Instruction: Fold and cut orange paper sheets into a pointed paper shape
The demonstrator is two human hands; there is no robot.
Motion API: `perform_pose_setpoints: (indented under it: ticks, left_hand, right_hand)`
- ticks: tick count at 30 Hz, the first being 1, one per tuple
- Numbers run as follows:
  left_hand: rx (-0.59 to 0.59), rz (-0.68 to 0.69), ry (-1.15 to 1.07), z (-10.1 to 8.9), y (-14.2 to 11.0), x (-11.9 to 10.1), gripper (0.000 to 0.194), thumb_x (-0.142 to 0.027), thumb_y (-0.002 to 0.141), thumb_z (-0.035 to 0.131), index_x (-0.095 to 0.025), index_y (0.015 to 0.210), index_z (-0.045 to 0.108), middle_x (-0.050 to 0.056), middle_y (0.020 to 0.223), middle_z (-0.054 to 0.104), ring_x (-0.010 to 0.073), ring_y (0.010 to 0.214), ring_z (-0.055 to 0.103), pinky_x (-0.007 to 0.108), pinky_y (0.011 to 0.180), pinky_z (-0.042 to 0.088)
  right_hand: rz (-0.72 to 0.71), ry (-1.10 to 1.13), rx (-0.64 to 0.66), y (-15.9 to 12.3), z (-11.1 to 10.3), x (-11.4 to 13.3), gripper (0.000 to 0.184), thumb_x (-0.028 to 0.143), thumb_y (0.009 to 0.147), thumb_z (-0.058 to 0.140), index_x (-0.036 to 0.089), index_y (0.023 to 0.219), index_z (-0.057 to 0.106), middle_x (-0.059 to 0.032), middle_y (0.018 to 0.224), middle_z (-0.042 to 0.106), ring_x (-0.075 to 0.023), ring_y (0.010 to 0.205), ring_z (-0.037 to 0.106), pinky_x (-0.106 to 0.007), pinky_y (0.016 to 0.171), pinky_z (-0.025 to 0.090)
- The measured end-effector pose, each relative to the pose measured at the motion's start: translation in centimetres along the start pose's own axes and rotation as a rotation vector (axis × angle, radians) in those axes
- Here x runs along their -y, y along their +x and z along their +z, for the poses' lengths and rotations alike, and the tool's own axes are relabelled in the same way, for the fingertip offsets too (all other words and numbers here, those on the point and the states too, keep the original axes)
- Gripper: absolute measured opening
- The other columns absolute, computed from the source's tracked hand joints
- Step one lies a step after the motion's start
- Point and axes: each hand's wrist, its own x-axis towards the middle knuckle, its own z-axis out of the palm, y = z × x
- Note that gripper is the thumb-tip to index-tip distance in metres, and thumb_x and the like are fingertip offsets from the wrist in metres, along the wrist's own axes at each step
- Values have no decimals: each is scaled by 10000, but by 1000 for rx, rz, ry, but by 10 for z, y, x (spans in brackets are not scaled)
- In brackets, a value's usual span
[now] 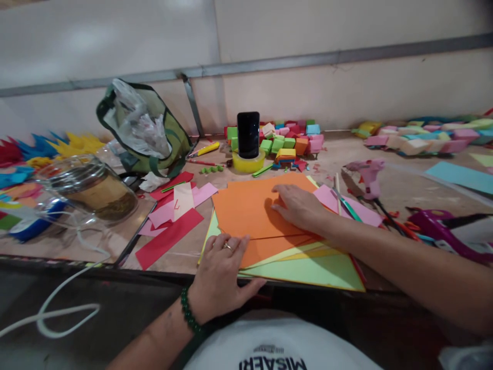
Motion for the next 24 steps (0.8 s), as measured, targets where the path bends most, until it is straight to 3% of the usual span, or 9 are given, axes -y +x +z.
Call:
perform_pose_setpoints:
  ticks: [3,6,8,13,17,21,24]
  left_hand:
    - [-10,10,-39,-4,3,1,678,-610,775,538,-104,1226,555,129,1068,617,308,1005,461,476,956,294]
    - [9,8,-54,-6,5,0,673,-628,775,517,-117,1212,558,122,1064,613,307,1004,471,500,974,281]
    - [30,4,-58,-6,5,0,684,-636,769,515,-115,1211,555,118,1061,609,305,1009,474,507,986,274]
    - [66,3,-52,-8,7,-1,687,-635,753,535,-108,1191,563,108,1051,605,300,1011,476,508,998,270]
    - [63,11,-37,-10,8,0,672,-627,760,530,-105,1182,568,109,1029,611,296,998,487,512,996,268]
    - [52,20,-40,-12,8,1,645,-606,765,539,-117,1184,566,102,1045,617,293,1008,495,524,1023,233]
    - [44,15,-41,-12,7,1,651,-602,764,544,-121,1202,562,96,1040,622,293,1005,494,527,1032,225]
  right_hand:
    - [-341,16,7,-4,-8,7,333,132,868,476,179,1179,586,-97,1167,630,-237,1097,494,-328,911,375]
    - [-790,61,42,-9,-12,16,297,66,860,447,174,1049,650,-74,1074,670,-211,1033,506,-316,865,408]
    - [-942,54,63,-11,-11,21,274,70,860,465,166,1030,657,-79,1045,679,-212,1015,510,-320,821,421]
    - [-1029,-35,96,-11,-7,33,155,173,887,519,149,951,659,-86,932,680,-213,909,520,-318,734,424]
    - [-1077,-170,106,-15,-13,35,243,146,940,419,153,844,642,-83,811,643,-195,779,501,-319,700,406]
    - [-1003,-226,156,-30,-18,18,283,108,936,399,165,790,634,-73,781,618,-197,744,483,-319,680,402]
    - [-921,-166,154,-48,-19,-6,328,135,965,338,159,858,647,-88,857,626,-206,801,493,-324,712,415]
